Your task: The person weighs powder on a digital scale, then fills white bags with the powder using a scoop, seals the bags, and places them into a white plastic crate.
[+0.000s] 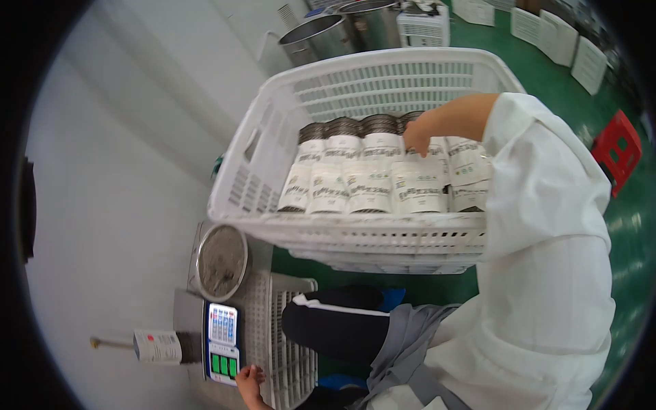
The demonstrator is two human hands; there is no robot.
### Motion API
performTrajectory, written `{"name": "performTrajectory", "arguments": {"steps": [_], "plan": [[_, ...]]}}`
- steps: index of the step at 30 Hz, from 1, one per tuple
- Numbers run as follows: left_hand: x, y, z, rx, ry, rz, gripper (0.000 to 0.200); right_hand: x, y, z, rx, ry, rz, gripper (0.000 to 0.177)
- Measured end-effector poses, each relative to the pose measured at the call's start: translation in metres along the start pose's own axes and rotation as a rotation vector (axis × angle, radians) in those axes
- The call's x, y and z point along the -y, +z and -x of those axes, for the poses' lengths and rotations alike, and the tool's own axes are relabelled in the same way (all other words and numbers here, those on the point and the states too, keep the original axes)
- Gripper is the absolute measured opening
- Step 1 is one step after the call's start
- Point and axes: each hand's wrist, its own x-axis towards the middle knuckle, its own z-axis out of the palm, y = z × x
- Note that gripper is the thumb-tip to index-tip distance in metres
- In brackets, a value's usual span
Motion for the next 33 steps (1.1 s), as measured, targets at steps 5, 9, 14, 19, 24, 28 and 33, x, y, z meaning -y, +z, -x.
{"name": "performTrajectory", "arguments": {"steps": [5, 9, 14, 19, 24, 28, 33], "plan": [[0.007, -0.007, 0.009, -0.063, 0.206, -0.010, 0.020, 0.021, -0.102, 0.019, -0.792, -0.010, -0.288, 0.036], [-0.024, -0.006, 0.020, -0.130, 0.180, -0.099, 0.026, 0.086, -0.254, 0.047, -1.165, -0.157, -0.624, 0.019], [-0.053, -0.009, 0.037, -0.097, 0.237, -0.211, 0.026, 0.237, -0.362, 0.055, -1.198, -0.644, -0.615, 0.029], [-0.046, -0.016, 0.037, -0.049, 0.240, -0.265, 0.026, 0.414, -0.356, 0.032, -0.778, -0.593, 0.029, 0.042], [-0.040, -0.029, 0.044, -0.078, 0.227, -0.284, 0.027, 0.484, -0.332, -0.051, -0.726, -0.626, 0.070, 0.049], [-0.038, -0.042, 0.048, -0.076, 0.209, -0.257, 0.026, 0.503, -0.323, -0.094, -0.841, -0.763, -0.227, 0.029], [-0.042, -0.045, 0.047, -0.078, 0.241, -0.260, 0.027, 0.509, -0.324, -0.138, -1.072, -0.711, -0.368, 0.023]]}}
